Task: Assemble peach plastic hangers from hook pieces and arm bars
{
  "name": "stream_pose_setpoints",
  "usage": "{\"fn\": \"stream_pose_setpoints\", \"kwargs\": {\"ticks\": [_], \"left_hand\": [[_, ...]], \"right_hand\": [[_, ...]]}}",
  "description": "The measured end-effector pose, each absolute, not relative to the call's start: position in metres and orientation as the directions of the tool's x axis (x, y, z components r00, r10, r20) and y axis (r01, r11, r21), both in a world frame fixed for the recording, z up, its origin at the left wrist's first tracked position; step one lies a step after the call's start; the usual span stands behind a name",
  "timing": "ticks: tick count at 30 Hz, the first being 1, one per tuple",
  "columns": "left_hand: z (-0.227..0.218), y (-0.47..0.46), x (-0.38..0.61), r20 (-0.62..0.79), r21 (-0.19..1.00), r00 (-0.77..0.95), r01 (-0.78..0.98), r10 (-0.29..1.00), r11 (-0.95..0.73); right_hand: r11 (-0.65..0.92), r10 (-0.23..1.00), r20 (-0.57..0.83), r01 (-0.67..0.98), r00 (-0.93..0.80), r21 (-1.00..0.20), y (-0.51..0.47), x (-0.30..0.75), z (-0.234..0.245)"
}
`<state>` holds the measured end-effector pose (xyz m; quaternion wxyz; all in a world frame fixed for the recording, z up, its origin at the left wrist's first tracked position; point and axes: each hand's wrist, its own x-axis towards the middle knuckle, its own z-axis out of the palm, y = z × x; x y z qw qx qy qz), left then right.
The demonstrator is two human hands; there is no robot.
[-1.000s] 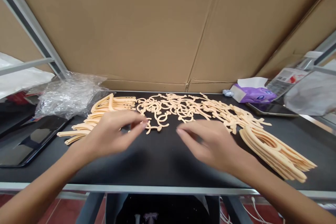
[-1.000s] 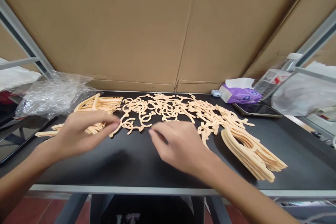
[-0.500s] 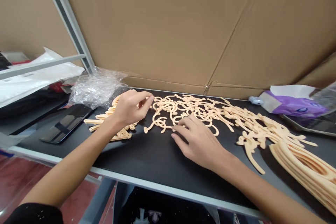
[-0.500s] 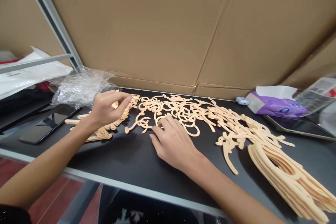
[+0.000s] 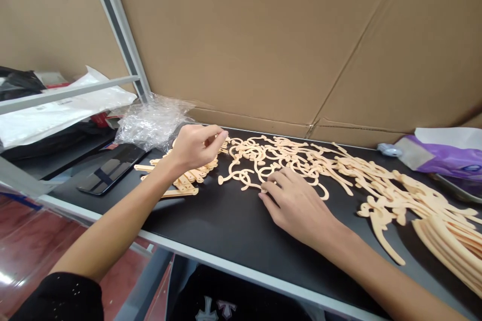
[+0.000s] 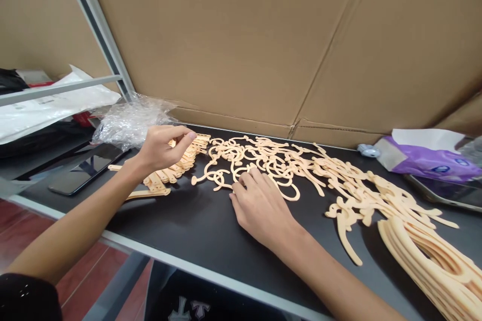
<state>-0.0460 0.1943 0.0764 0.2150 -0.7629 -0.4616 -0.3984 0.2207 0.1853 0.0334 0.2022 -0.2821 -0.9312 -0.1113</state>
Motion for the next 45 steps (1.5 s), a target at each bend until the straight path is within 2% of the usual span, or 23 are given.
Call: {"fn": "stream_pose_setpoints", "kwargs": {"ticks": [10, 13, 18, 24, 28, 32, 38, 41, 45], "left_hand": [[0.077, 0.193, -0.047, 0.767, 0.072, 0.258, 0.874, 0.587, -0.48], [0.076, 0.191, -0.042, 0.754, 0.041, 0.305, 0.862, 0.582, -0.505], [0.069, 0.189, -0.031, 0.655, -0.023, 0.481, 0.784, 0.583, -0.621], [0.069, 0.189, -0.028, 0.622, -0.066, 0.532, 0.766, 0.574, -0.639], [0.075, 0.154, -0.029, 0.729, -0.011, 0.425, 0.791, 0.536, -0.612], [0.06, 0.094, -0.044, 0.823, 0.008, 0.299, 0.845, 0.484, -0.535], [0.019, 0.046, -0.084, 0.692, 0.055, 0.112, 0.977, 0.713, -0.207], [0.009, 0.037, -0.086, 0.656, 0.117, 0.036, 0.982, 0.754, -0.149], [0.008, 0.028, -0.07, 0.622, 0.16, 0.05, 0.969, 0.781, -0.189]], "right_hand": [[0.772, 0.47, 0.409, 0.588, -0.783, 0.239, 0.188, 0.225, 0.034], [0.76, 0.447, 0.436, 0.589, -0.781, 0.276, 0.189, 0.227, 0.034], [0.749, 0.451, 0.442, 0.598, -0.775, 0.284, 0.192, 0.228, 0.033], [0.744, 0.497, 0.414, 0.62, -0.763, 0.248, 0.191, 0.228, 0.037], [0.754, 0.549, 0.363, 0.633, -0.753, 0.174, 0.187, 0.226, 0.041], [0.76, 0.554, 0.331, 0.626, -0.764, 0.174, 0.184, 0.226, 0.042], [0.749, 0.563, 0.29, 0.626, -0.774, 0.216, 0.188, 0.227, 0.043], [0.736, 0.586, 0.267, 0.641, -0.765, 0.219, 0.191, 0.227, 0.045], [0.719, 0.608, 0.267, 0.661, -0.748, 0.213, 0.196, 0.229, 0.047]]}}
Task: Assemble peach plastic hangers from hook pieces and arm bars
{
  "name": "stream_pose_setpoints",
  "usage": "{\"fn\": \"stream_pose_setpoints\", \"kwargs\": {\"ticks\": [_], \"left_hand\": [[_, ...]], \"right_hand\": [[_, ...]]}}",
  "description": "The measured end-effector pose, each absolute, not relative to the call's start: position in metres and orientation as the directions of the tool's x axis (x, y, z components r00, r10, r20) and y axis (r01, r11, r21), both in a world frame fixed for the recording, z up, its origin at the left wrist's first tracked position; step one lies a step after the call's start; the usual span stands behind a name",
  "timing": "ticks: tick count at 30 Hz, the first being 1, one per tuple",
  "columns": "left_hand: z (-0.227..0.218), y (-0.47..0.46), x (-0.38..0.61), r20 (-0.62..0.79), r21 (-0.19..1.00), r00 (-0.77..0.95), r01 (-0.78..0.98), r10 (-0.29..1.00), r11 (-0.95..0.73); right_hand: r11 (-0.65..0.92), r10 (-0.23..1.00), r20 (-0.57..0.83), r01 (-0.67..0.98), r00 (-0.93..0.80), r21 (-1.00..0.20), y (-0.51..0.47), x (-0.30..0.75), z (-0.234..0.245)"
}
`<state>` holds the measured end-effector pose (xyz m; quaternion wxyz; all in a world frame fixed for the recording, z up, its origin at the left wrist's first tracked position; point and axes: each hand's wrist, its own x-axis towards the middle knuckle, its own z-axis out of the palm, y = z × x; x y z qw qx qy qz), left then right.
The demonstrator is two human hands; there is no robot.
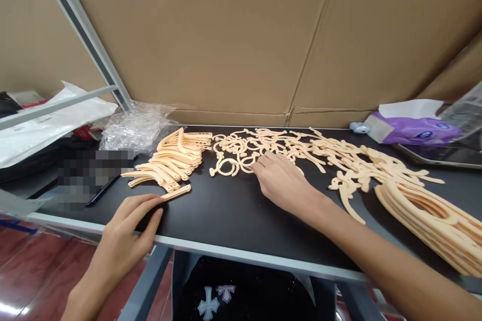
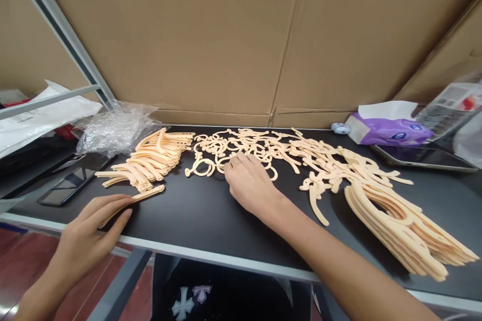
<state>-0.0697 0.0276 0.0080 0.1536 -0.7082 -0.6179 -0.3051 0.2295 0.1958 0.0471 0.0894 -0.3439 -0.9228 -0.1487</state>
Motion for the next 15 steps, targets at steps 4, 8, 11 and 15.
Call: {"fn": "stream_pose_setpoints", "kwargs": {"ticks": [4, 8, 11, 15], "left_hand": [[0.015, 0.022, -0.051, 0.578, 0.186, 0.118, 0.945, 0.808, -0.27], [0.023, 0.027, -0.035, 0.481, 0.195, 0.214, 0.919, 0.85, -0.342], [0.03, 0.041, -0.022, 0.409, 0.197, 0.275, 0.904, 0.87, -0.379], [0.039, 0.072, -0.007, 0.341, 0.178, 0.404, 0.858, 0.849, -0.481]], "right_hand": [[0.703, 0.639, 0.279, 0.692, -0.717, 0.167, 0.199, 0.231, 0.051], [0.689, 0.671, 0.317, 0.722, -0.67, 0.067, 0.2, 0.232, 0.056], [0.679, 0.681, 0.368, 0.734, -0.633, 0.006, 0.202, 0.233, 0.058], [0.674, 0.684, 0.416, 0.738, -0.599, -0.046, 0.203, 0.237, 0.058]]}}
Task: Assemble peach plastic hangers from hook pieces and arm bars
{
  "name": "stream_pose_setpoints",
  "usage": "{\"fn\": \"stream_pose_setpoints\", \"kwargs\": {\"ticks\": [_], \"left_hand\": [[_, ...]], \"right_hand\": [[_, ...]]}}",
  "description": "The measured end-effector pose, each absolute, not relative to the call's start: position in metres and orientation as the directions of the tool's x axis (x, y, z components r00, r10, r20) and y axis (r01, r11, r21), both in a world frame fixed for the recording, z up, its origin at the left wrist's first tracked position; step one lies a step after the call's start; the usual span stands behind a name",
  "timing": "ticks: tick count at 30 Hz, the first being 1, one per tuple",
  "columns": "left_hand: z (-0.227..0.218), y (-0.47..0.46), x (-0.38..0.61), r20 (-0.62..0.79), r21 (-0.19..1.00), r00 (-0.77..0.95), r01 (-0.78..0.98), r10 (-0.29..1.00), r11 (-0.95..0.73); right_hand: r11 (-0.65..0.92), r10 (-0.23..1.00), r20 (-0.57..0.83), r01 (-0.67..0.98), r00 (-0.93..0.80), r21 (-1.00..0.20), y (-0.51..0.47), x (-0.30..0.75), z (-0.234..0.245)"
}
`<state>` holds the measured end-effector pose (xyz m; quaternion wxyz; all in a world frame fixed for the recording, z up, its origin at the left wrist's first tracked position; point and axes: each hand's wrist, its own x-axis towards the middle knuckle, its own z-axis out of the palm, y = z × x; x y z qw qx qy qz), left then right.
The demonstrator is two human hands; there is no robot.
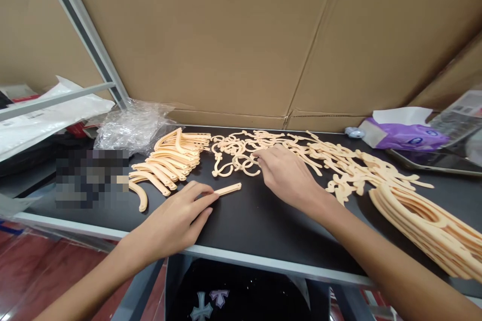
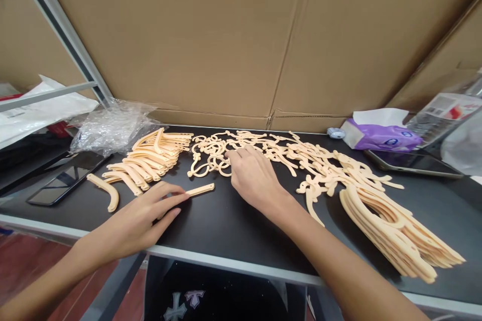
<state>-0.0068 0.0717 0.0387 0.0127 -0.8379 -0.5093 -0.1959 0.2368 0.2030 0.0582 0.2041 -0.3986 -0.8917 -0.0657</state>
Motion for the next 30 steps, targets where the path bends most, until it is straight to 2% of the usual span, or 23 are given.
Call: {"fn": "stream_pose_setpoints", "kwargs": {"ticks": [7, 12, 15, 18, 22, 26, 28, 30], "left_hand": [[0.049, 0.137, 0.012, 0.27, 0.117, 0.615, 0.743, 0.741, -0.659], [0.043, 0.16, 0.014, 0.316, 0.164, 0.692, 0.634, 0.65, -0.755], [0.037, 0.161, 0.008, 0.356, 0.206, 0.689, 0.601, 0.631, -0.772], [0.036, 0.16, 0.004, 0.372, 0.233, 0.678, 0.593, 0.634, -0.77], [0.036, 0.163, 0.005, 0.399, 0.249, 0.665, 0.584, 0.631, -0.773], [0.034, 0.165, 0.006, 0.455, 0.247, 0.639, 0.578, 0.62, -0.777], [0.033, 0.165, 0.007, 0.482, 0.247, 0.622, 0.578, 0.616, -0.778], [0.033, 0.165, 0.008, 0.512, 0.244, 0.606, 0.577, 0.609, -0.779]], "right_hand": [[0.621, 0.707, 0.516, 0.774, -0.483, -0.126, 0.213, 0.248, 0.062], [0.592, 0.745, 0.487, 0.789, -0.455, -0.168, 0.22, 0.254, 0.063], [0.593, 0.76, 0.449, 0.785, -0.471, -0.18, 0.222, 0.255, 0.062], [0.593, 0.749, 0.5, 0.776, -0.434, -0.216, 0.224, 0.256, 0.061], [0.622, 0.705, 0.623, 0.718, -0.339, -0.313, 0.228, 0.255, 0.062], [0.616, 0.741, 0.596, 0.667, -0.311, -0.418, 0.228, 0.253, 0.061], [0.608, 0.752, 0.567, 0.685, -0.336, -0.401, 0.226, 0.251, 0.059], [0.619, 0.733, 0.562, 0.718, -0.383, -0.319, 0.224, 0.251, 0.057]]}}
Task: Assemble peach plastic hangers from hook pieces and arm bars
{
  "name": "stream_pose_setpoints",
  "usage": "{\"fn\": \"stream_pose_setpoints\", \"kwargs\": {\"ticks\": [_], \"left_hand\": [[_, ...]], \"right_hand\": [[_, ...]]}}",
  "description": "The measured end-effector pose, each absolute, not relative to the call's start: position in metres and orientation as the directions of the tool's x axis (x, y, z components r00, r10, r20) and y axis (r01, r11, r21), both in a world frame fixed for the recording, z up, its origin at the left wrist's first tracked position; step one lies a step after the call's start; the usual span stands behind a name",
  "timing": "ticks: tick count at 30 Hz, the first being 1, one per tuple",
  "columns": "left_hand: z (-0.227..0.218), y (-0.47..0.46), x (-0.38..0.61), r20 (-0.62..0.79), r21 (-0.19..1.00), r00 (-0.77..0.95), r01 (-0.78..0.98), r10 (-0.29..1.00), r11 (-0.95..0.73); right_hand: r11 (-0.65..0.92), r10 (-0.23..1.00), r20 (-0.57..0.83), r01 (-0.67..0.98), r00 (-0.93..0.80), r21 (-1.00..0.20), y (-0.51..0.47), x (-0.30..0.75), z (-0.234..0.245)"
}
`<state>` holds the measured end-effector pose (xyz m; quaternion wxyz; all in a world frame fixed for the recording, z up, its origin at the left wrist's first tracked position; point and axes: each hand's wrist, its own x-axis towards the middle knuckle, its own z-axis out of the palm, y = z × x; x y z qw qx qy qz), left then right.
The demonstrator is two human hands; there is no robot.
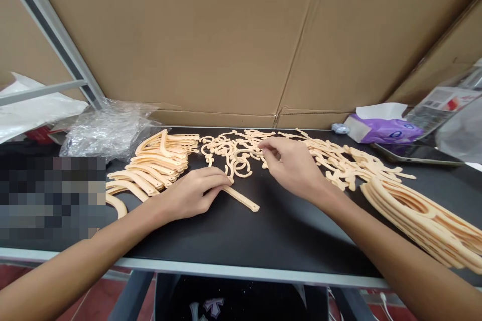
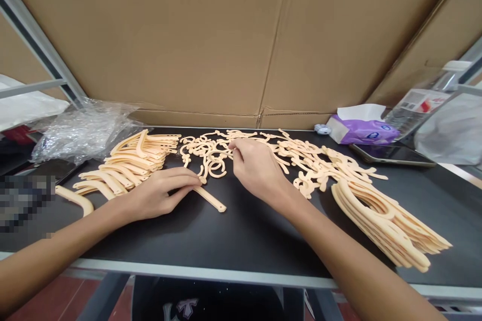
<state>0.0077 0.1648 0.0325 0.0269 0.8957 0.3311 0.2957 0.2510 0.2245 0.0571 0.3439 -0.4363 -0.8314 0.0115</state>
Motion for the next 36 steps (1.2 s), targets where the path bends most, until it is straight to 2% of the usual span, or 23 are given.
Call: {"fn": "stream_pose_setpoints", "kwargs": {"ticks": [3, 5, 8, 10, 13, 15, 18, 21, 25, 31, 36], "left_hand": [[0.033, 0.165, 0.009, 0.582, 0.232, 0.537, 0.61, 0.61, -0.758], [0.035, 0.165, 0.009, 0.639, 0.215, 0.469, 0.651, 0.61, -0.727], [0.039, 0.165, 0.009, 0.689, 0.198, 0.398, 0.701, 0.605, -0.686], [0.041, 0.163, 0.009, 0.699, 0.202, 0.375, 0.714, 0.609, -0.67], [0.043, 0.162, 0.01, 0.717, 0.214, 0.355, 0.707, 0.6, -0.674], [0.042, 0.163, 0.01, 0.743, 0.234, 0.321, 0.696, 0.587, -0.678], [0.038, 0.165, 0.01, 0.777, 0.297, 0.229, 0.687, 0.586, -0.663], [0.036, 0.168, 0.01, 0.795, 0.343, 0.137, 0.703, 0.591, -0.624], [0.035, 0.169, 0.01, 0.778, 0.38, 0.098, 0.713, 0.62, -0.59], [0.036, 0.165, 0.015, 0.717, 0.501, 0.082, 0.63, 0.693, -0.593], [0.045, 0.16, 0.018, 0.722, 0.401, 0.222, 0.638, 0.656, -0.657]], "right_hand": [[0.643, 0.685, 0.572, 0.744, -0.452, -0.183, 0.224, 0.251, 0.054], [0.668, 0.639, 0.618, 0.728, -0.458, -0.152, 0.223, 0.251, 0.052], [0.762, 0.523, 0.737, 0.621, -0.427, -0.182, 0.217, 0.245, 0.051], [0.823, 0.484, 0.775, 0.513, -0.406, -0.245, 0.208, 0.237, 0.051], [0.841, 0.526, 0.752, 0.376, -0.398, -0.389, 0.192, 0.225, 0.051], [0.797, 0.604, 0.702, 0.301, -0.378, -0.524, 0.184, 0.219, 0.05], [0.63, 0.761, 0.556, 0.175, -0.335, -0.756, 0.181, 0.216, 0.05], [0.462, 0.855, 0.429, 0.051, -0.292, -0.885, 0.185, 0.217, 0.052], [0.358, 0.891, 0.358, -0.054, -0.278, -0.932, 0.191, 0.218, 0.053], [0.25, 0.902, 0.284, -0.143, -0.326, -0.958, 0.19, 0.216, 0.053], [0.229, 0.914, 0.272, -0.17, -0.301, -0.958, 0.191, 0.215, 0.052]]}}
